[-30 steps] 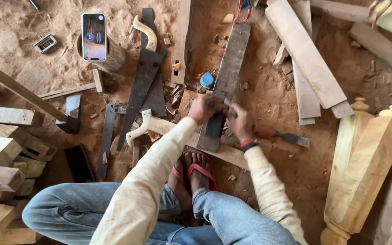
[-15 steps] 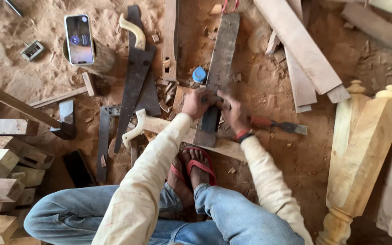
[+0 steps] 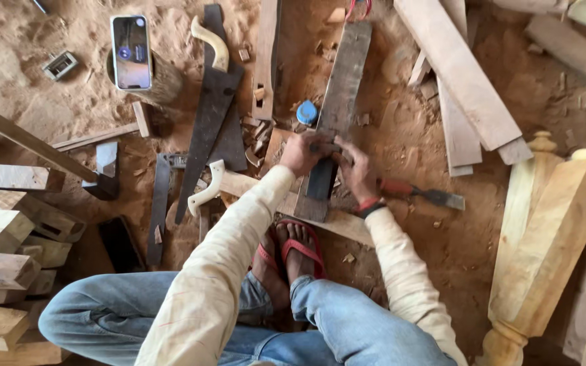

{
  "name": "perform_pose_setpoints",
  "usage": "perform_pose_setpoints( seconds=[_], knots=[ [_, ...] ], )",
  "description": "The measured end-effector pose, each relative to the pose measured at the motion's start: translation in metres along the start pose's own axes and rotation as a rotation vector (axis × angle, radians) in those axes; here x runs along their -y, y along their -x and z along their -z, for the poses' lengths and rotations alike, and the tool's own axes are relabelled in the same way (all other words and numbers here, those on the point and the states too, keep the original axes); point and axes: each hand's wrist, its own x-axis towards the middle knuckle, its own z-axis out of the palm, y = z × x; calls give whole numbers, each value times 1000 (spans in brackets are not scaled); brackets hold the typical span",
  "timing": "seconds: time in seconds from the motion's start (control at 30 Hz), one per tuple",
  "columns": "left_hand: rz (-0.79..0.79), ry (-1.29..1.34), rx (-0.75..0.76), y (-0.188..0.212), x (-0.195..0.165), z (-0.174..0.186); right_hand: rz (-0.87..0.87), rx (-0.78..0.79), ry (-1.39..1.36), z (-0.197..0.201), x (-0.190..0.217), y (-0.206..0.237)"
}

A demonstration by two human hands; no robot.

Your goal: The person sits on the workshop floor and sharpens a small metal plane blade on a grinding stone. They repeatedly rub the blade against the stone, pause to inspect the edge, and continue sharpening.

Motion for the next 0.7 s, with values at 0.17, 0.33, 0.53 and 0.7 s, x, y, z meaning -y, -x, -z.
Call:
perform_pose_setpoints(
  seconds=[0.17,0.33,0.53,0.7],
  knots=[
    [-5,25,51,88,-17,10,65,-56,47,-11,40,82],
    [87,7,32,58,2,-3,-29,17,65,-5,22,54],
    [43,143,12,7,-2,0,35,-61,4,2,32,8],
    [57,64,98,93,-2,5,43,-84,57,-12,58,88]
  ],
)
